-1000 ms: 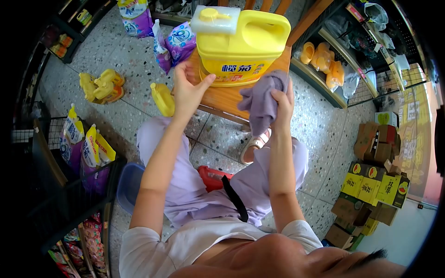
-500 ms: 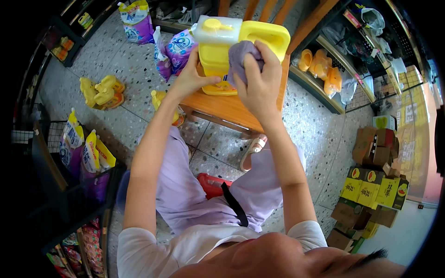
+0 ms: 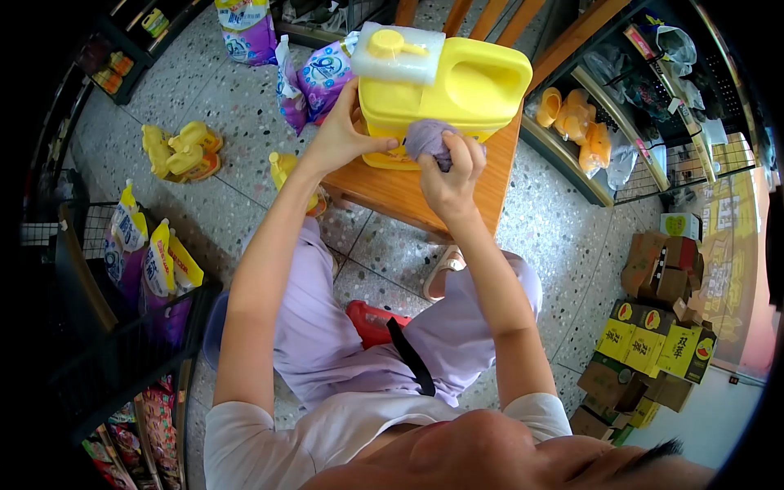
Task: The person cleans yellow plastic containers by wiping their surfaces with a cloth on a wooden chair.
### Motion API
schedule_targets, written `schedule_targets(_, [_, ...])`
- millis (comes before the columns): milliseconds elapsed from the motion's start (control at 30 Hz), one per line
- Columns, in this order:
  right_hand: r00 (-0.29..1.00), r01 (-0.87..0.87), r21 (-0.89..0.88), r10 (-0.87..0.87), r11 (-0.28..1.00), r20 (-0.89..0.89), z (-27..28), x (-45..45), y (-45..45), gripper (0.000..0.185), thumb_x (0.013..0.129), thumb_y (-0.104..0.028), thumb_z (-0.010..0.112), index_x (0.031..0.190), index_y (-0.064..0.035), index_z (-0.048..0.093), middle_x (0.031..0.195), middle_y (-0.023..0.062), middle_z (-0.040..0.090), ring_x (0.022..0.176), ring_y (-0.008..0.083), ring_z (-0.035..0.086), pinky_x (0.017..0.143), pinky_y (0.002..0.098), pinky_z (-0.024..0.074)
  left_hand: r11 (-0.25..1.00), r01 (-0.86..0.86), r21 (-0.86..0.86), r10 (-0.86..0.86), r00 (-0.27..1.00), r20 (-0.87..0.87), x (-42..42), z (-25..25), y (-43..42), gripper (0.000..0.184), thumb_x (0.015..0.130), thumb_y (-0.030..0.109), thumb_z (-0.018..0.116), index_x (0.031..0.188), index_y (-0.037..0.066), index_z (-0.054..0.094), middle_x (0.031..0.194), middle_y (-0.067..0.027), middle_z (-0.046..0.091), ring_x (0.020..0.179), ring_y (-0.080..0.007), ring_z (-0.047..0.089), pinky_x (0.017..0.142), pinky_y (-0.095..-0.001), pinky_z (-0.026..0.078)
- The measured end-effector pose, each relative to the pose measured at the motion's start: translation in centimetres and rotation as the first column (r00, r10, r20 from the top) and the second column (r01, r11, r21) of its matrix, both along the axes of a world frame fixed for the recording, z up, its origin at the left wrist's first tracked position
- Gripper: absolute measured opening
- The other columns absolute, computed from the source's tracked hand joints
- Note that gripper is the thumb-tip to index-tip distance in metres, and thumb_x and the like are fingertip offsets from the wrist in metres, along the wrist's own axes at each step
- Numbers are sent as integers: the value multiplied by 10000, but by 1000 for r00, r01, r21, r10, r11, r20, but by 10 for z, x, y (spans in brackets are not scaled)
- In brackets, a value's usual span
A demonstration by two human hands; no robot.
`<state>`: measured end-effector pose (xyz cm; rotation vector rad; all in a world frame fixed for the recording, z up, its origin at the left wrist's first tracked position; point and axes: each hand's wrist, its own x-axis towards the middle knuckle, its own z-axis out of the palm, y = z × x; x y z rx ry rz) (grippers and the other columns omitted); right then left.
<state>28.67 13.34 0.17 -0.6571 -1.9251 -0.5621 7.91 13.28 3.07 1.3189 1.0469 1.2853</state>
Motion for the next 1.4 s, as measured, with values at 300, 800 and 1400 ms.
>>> schedule_targets(300, [990,-38,-149,58,988,132,-36,17,-11,272,740,-115,695,1003,-178,728,1299,91,520,1188,291,498,949,411,457,998,13,54,-15,999,39,-1,-13,3,1023,681,9,890,1509,93,296,1464,-69,445,1355,-220,453,1134,-363,398])
schedule_targets(800, [985,169,-461,-131,871,113,-44,39,13,389,818,-55,618,1201,-125,605,1321,153,489,1211,363,480,957,456,449,991,-23,133,18,999,38,-5,-22,53,877,759,51,854,1475,54,349,1397,-88,520,1308,-224,500,1109,-363,408])
schedule_targets(1400, [935,341,-626,-323,701,148,-75,37,55,439,782,-60,649,1214,-111,590,1293,161,510,1183,371,487,943,475,436,997,50,55,-48,998,-47,-22,-15,130,857,794,99,835,1503,96,354,1440,-79,499,1349,-220,454,1135,-351,364])
